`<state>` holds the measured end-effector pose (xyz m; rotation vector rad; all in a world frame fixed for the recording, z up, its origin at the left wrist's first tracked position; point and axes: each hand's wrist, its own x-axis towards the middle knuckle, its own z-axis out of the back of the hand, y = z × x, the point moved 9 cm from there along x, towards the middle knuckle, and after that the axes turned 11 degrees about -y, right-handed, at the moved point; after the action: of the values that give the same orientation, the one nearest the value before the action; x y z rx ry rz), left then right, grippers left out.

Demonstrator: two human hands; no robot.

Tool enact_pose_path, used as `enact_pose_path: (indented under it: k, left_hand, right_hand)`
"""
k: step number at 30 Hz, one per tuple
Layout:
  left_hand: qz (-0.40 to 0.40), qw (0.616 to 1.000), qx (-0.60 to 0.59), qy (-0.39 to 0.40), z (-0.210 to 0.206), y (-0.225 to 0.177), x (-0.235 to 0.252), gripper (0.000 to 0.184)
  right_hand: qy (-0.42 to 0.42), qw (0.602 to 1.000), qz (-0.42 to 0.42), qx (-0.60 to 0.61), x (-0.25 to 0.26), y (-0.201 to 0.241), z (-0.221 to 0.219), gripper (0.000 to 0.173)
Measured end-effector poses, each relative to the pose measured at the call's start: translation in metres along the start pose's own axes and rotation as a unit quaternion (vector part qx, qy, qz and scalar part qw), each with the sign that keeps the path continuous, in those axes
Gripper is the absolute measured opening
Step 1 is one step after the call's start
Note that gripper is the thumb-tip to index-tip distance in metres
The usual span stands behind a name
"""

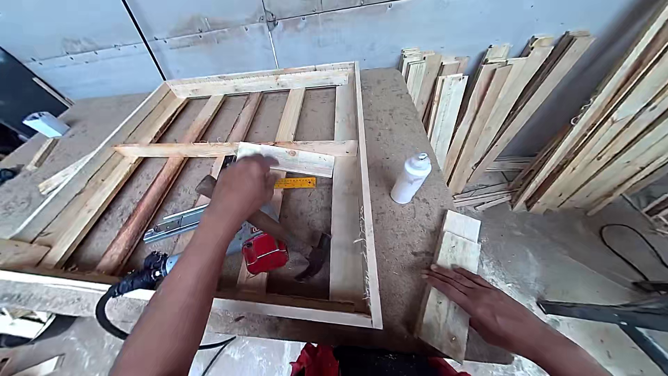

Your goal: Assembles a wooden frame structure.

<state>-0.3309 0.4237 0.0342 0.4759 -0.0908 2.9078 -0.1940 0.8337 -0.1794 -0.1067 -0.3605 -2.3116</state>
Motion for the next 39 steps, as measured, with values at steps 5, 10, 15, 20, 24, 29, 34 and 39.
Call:
enact_pose_path:
  k: [5, 10, 15, 20, 24, 29, 34, 39]
  left_hand:
    - [-0.116, 0.986, 0.068, 0.097, -0.105, 0.021, 0.102, 0.049]
    - [-0.103, 0.974, 0.118, 0.163, -0.197, 0.031, 0.139, 0.088]
    - [-0.111, 0.967, 0.148, 0.172, -0.189, 0.03, 0.144, 0.087]
    - [-0.128, 0.965, 0.175, 0.147, -0.154, 0.011, 0.115, 0.06]
    - [-0.061, 0.995, 0.076, -0.015, -0.033, -0.02, 0.078, 0.071]
    - [0.057, 0.935, -0.312, -0.162, 0.067, -0.012, -0.03, 0.048]
    - [0.171, 0.839, -0.395, -0.333, 0.078, -0.105, -0.152, 0.053]
    - [0.24, 0.81, -0.353, -0.403, 0.041, -0.169, -0.186, 0.061]
  right_hand:
    - [-0.054, 0.994, -0.087, -0.044, -0.017, 0.011, -0.005, 0.088]
    - [-0.066, 0.986, -0.137, -0.073, -0.025, 0.017, -0.008, 0.084]
    - [-0.071, 0.986, -0.14, -0.061, -0.024, 0.016, -0.003, 0.088]
    - [-0.057, 0.99, -0.126, -0.021, -0.026, 0.016, -0.001, 0.105]
    - [-0.054, 0.993, -0.106, -0.005, -0.025, 0.012, 0.001, 0.103]
    - [-0.034, 0.998, -0.05, 0.005, -0.022, 0.005, 0.003, 0.101]
    - [-0.051, 0.998, 0.007, 0.033, -0.021, -0.005, 0.006, 0.085]
    - [-0.069, 0.994, 0.047, 0.072, -0.023, -0.018, 0.0, 0.076]
